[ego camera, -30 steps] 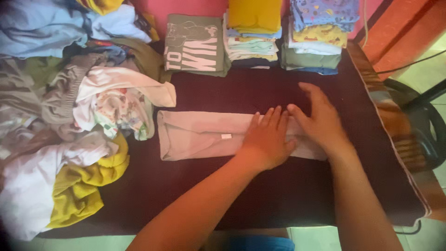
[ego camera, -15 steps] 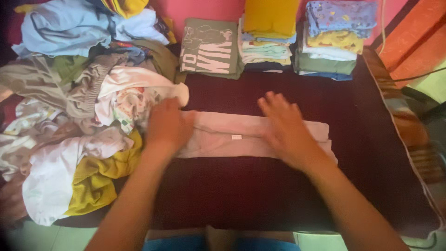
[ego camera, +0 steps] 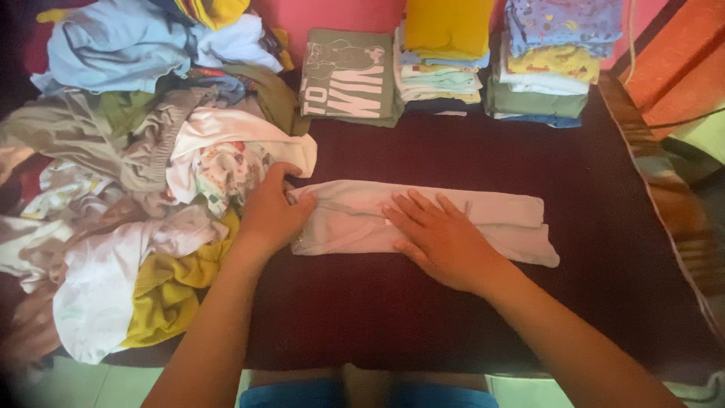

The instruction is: The person folds a yellow tank top, a white onesie, and pink pants on a dark surface, placing each folded item onto a stack of clothes.

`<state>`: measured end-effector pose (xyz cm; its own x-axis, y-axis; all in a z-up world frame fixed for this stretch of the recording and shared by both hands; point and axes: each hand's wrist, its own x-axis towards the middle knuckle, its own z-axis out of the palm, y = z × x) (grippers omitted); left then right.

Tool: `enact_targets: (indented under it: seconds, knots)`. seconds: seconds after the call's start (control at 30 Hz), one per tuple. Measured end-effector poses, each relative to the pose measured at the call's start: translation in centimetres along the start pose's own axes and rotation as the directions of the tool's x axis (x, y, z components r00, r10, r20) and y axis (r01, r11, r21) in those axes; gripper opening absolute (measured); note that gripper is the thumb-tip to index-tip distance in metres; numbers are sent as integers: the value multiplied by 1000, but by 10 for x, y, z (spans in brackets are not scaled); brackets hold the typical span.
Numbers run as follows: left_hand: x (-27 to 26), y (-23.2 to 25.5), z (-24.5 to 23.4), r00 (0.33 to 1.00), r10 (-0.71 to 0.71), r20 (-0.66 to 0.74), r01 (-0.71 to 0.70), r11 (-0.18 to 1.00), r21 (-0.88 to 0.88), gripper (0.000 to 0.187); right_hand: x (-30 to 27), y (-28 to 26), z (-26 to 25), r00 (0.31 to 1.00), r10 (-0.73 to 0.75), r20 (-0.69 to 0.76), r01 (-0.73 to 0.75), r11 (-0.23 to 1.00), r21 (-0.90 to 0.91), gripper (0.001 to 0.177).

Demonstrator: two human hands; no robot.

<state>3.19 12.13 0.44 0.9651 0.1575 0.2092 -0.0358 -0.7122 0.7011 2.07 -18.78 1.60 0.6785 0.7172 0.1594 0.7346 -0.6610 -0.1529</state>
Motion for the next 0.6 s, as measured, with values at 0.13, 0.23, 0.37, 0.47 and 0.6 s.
enact_targets:
  seconds: [0.13, 0.23, 0.37, 0.47, 0.6]
  knots:
    - [2, 1, 3, 969, 205, -137, -212, 976, -44, 55, 1, 2, 5, 999, -11, -37, 11, 1000, 7, 58]
    - [-2, 11, 2, 999, 29, -34, -31, 999, -38, 67, 0, 4, 8, 998, -16, -57, 16, 1000, 0, 56]
    - [-7, 27, -3, 993, -116, 36, 117, 993, -20, 65, -1, 2, 8, 995, -21, -95, 22, 1000, 12, 54]
    - [-6, 28, -4, 1000, -4, -28, 4, 1000, 19, 61, -1, 3, 8, 996, 2, -89, 2, 999, 40, 54]
    - [0, 21, -5, 987, 156, -36, -155, 987, 40, 49, -2, 5, 10, 991, -10, -134, 16, 999, 48, 54]
